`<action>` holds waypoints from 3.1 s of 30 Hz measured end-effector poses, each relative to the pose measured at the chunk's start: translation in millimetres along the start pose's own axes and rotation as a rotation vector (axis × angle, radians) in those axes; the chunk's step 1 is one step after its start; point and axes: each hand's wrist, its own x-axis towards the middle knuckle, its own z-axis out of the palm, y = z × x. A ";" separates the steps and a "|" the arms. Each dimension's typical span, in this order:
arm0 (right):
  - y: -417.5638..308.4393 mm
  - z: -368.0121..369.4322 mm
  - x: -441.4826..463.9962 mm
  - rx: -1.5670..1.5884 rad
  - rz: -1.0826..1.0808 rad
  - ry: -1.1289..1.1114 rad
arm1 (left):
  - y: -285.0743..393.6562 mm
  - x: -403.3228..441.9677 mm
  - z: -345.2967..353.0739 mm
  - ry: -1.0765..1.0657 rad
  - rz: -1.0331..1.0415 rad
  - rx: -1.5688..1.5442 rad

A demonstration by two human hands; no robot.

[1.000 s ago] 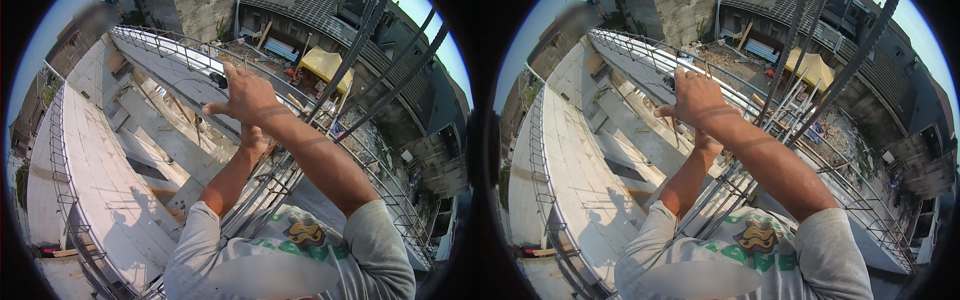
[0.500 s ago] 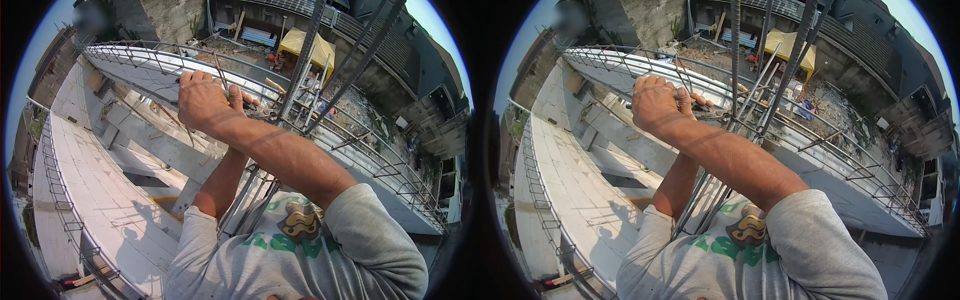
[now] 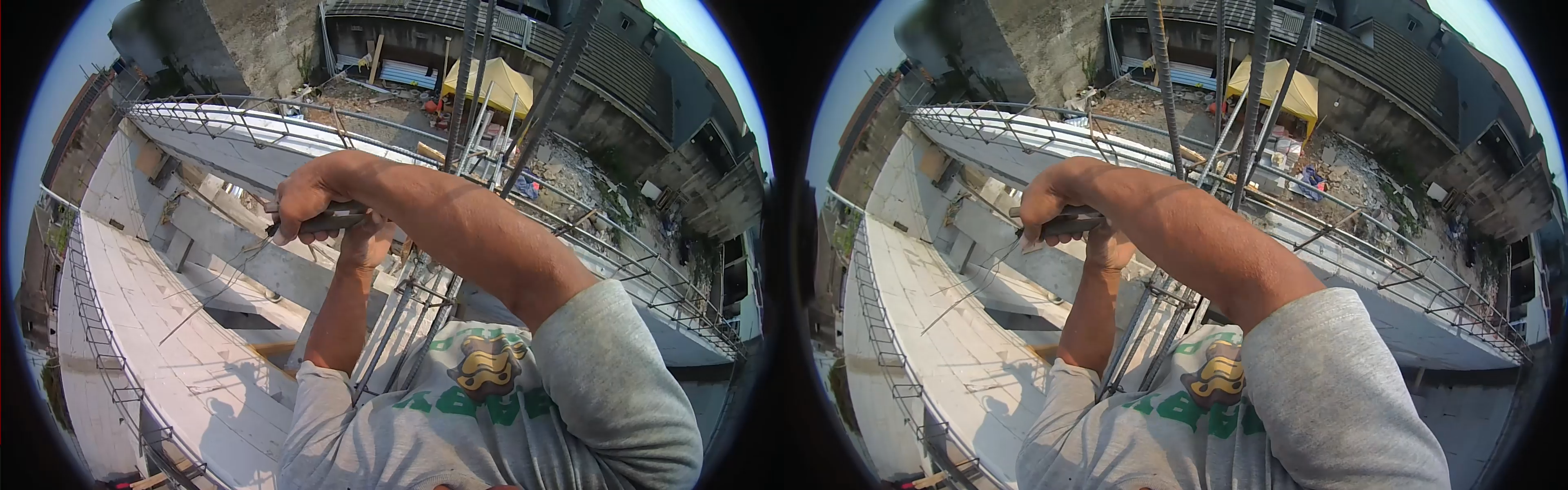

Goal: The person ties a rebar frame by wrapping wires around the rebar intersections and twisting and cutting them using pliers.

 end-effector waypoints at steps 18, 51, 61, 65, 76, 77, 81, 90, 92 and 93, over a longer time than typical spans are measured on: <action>2.7 67.2 -12.3 -0.852 -0.107 1.267 | 8.5 22.7 66.8 0.363 0.222 0.454; -13.5 -23.0 -37.0 -1.378 -0.002 1.333 | 24.8 21.8 47.9 0.217 0.127 0.098; -5.8 -76.4 -10.6 -1.074 0.027 0.776 | 6.8 26.0 17.6 0.280 0.088 -0.027; -14.5 -63.4 -40.4 -0.322 0.004 0.899 | 5.0 26.3 17.1 0.323 0.031 -0.091; -20.6 -57.6 -49.9 0.012 -0.092 0.690 | 9.2 23.9 25.1 0.338 0.057 -0.092; -19.5 -58.4 -50.9 0.122 -0.098 0.678 | 10.3 23.5 23.7 0.300 0.063 -0.077; -20.3 -67.8 -48.7 0.132 -0.012 0.586 | 21.5 31.6 50.1 0.389 0.252 0.207; -25.4 -58.7 -36.4 0.061 0.061 0.509 | 22.2 36.4 37.4 0.330 0.154 -0.055; -29.6 -51.2 -38.4 0.036 0.052 0.500 | 20.1 31.5 34.4 0.264 0.115 -0.152; -26.6 -51.6 -34.2 0.020 0.041 0.521 | 18.9 31.1 30.6 0.254 0.112 -0.139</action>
